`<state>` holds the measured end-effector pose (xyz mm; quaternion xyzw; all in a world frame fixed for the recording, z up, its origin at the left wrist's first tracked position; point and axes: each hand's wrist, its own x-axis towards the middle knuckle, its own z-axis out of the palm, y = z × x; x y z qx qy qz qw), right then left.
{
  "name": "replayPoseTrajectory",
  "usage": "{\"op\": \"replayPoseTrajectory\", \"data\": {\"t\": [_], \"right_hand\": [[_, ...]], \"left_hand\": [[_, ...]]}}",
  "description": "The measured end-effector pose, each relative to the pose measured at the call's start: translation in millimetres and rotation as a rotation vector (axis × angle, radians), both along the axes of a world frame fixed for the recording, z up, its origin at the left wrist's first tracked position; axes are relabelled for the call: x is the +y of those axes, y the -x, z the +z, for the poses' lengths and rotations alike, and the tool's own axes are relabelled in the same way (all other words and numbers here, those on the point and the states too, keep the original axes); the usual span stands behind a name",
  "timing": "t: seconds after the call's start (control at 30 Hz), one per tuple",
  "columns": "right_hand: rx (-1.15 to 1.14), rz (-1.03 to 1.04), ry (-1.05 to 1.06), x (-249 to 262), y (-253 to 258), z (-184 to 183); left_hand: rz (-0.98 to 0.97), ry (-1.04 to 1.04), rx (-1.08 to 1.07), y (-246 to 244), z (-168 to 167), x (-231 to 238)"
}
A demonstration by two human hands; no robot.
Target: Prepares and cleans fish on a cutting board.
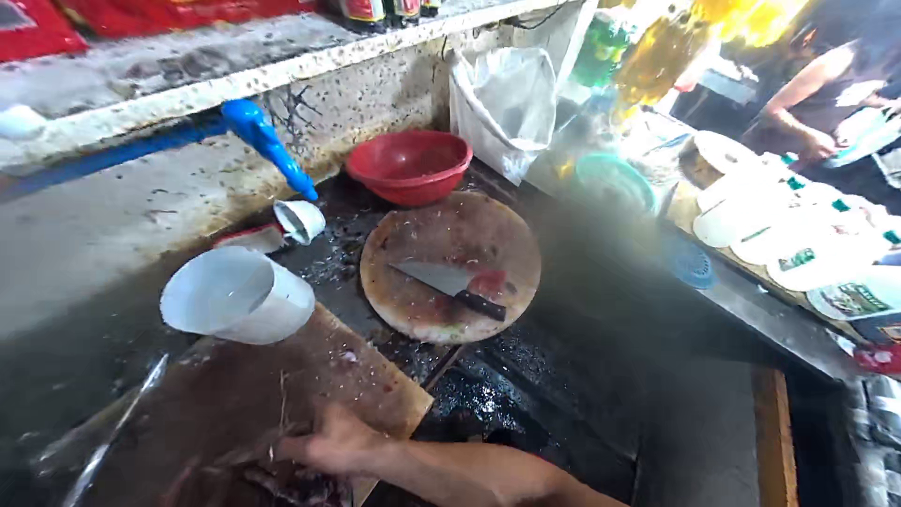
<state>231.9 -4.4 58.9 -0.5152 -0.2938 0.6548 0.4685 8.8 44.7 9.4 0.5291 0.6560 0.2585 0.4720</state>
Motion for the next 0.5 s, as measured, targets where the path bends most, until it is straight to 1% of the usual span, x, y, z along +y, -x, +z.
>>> {"op": "replayPoseTrajectory", "data": {"t": [0.03,0.1,0.13,0.17,0.23,0.27,0.33,0.37,0.43,0.5], "right_hand": [[-0.022,0.009,-0.019,-5.8,-2.7,1.4],[-0.076,0.036,0.026,-17.4,-7.1,2.1],[-0.175,0.117,0.010,-22.4,-6.3,1.5],[-0.351,0.243,-0.028,-25.8,-6.3,0.3],[-0.772,0.531,-0.109,-30.8,-3.5,-6.2],[-0.933,0.619,-0.152,-33.7,0.6,-10.6],[-1.143,0.735,-0.189,-39.5,11.0,-10.2],[-1.216,0.760,-0.212,-41.1,16.6,-8.4],[-1.324,0.733,-0.308,-47.7,27.6,-9.3],[-1.375,0.718,-0.334,-50.0,37.2,-7.9]], "left_hand": [[-0.006,0.021,-0.015,-6.1,5.7,-2.0],[0.023,0.034,-0.070,-23.1,27.0,-17.8],[0.057,0.030,-0.086,-27.5,36.3,-25.3],[0.101,0.030,-0.076,-30.6,42.7,-29.3],[0.215,0.026,-0.071,-30.5,39.2,-26.4],[0.263,0.009,-0.100,-27.5,33.2,-24.2],[0.288,-0.002,-0.142,-16.1,20.0,-23.0],[0.286,0.002,-0.166,-12.2,18.0,-22.1],[0.275,0.019,-0.185,-8.1,17.5,-22.4],[0.246,0.016,-0.180,-5.7,18.9,-20.5]]}}
